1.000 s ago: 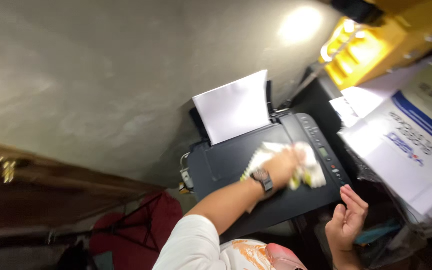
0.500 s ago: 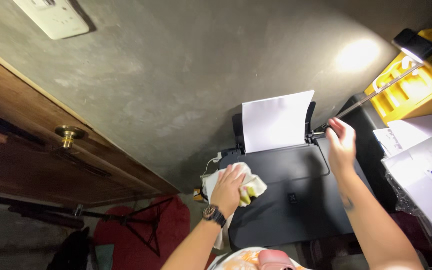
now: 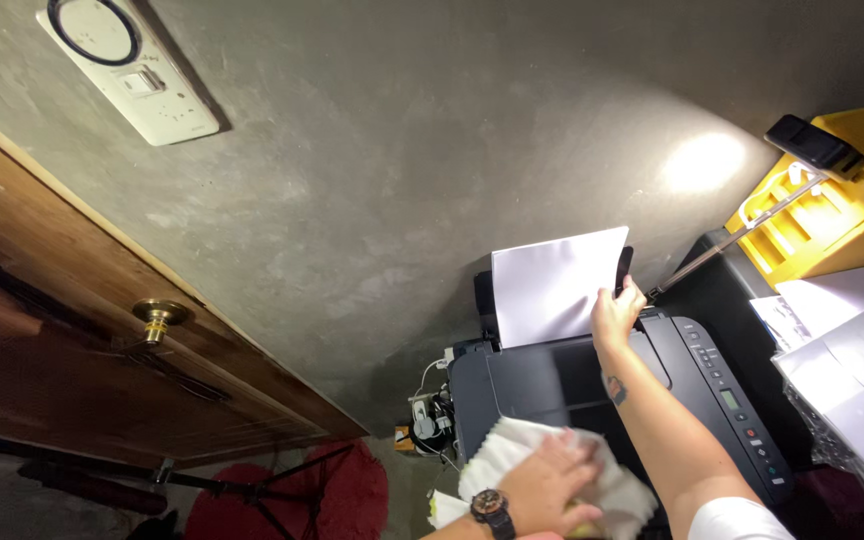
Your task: The person organizes cables behind a printer, wipes the printer surface with a cloth, then loads a stack of white paper into the printer's top tray. They also handle a package of glossy vinyl sticker paper and place it on the printer.
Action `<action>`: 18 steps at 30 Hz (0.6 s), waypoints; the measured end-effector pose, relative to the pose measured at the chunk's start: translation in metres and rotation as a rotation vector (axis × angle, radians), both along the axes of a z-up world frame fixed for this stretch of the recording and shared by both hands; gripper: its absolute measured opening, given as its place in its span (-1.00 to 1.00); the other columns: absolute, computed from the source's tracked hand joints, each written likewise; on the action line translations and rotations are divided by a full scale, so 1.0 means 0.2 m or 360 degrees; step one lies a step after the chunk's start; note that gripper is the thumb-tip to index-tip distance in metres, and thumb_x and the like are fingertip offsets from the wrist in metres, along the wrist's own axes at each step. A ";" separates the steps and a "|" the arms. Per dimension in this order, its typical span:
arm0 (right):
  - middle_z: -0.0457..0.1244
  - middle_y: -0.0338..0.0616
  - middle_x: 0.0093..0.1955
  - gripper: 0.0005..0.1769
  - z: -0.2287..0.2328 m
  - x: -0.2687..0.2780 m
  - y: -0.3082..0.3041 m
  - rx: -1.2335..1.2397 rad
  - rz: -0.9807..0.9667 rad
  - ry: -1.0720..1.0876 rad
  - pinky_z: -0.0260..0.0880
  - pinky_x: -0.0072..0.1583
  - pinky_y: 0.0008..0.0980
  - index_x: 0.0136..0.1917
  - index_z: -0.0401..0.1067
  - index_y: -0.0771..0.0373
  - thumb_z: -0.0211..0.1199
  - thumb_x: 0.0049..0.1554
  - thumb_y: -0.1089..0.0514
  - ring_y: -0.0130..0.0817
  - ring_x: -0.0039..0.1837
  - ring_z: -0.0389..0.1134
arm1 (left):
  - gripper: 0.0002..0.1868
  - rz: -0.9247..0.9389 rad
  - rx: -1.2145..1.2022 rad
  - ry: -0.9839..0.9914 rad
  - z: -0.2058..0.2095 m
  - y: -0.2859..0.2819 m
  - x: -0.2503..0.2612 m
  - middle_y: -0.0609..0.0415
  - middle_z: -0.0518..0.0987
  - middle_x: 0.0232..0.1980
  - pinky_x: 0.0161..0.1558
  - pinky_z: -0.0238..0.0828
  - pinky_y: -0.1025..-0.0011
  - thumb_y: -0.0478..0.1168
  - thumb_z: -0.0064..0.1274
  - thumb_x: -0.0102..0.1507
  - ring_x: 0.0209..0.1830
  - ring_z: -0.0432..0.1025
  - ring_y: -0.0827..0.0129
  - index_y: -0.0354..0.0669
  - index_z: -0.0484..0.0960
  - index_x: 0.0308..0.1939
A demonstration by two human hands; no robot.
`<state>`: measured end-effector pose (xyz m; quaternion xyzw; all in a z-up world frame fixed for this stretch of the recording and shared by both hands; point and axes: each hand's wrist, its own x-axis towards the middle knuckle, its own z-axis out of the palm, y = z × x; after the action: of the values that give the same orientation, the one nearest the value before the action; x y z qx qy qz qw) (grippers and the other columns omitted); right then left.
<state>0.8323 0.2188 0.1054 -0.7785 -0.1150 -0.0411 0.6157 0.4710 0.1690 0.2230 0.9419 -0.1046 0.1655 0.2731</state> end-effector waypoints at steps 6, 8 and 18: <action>0.19 0.17 0.32 -0.53 0.02 0.03 -0.07 0.0037 0.0130 0.0036 0.20 0.37 -0.23 0.35 0.32 0.48 0.05 0.26 0.13 -0.13 0.32 0.23 | -0.84 0.0653 -0.0759 -0.0460 -0.10 0.41 0.26 -0.11 0.60 -0.05 0.06 0.44 0.19 -0.24 0.08 0.31 -0.03 0.49 0.03 -0.20 0.61 -0.06; 0.27 0.07 0.21 -0.57 0.04 0.07 -0.10 0.0223 0.0246 0.0161 0.25 0.27 -0.30 0.31 0.35 0.48 0.00 0.32 0.13 -0.22 0.22 0.28 | -0.77 0.1135 -0.0846 -0.0438 -0.16 0.63 0.39 -0.17 0.58 -0.05 0.05 0.43 0.19 -0.17 -0.03 0.40 -0.02 0.49 0.00 -0.28 0.57 0.00; 0.32 -0.25 0.01 -0.62 -0.01 0.17 -0.23 0.0481 0.0482 0.0702 0.24 -0.01 -0.46 0.31 0.46 0.33 0.07 0.39 0.04 -0.50 -0.07 0.22 | -0.75 0.1441 -0.0988 -0.0138 -0.45 0.97 0.73 -0.13 0.62 -0.13 -0.06 0.46 0.17 -0.13 0.00 0.36 -0.13 0.53 0.02 -0.24 0.57 -0.03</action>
<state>0.8673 0.1735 0.1039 -0.6423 -0.0861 0.2045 0.7337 0.6178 0.3623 0.1328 0.7603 0.3536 0.3282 0.4350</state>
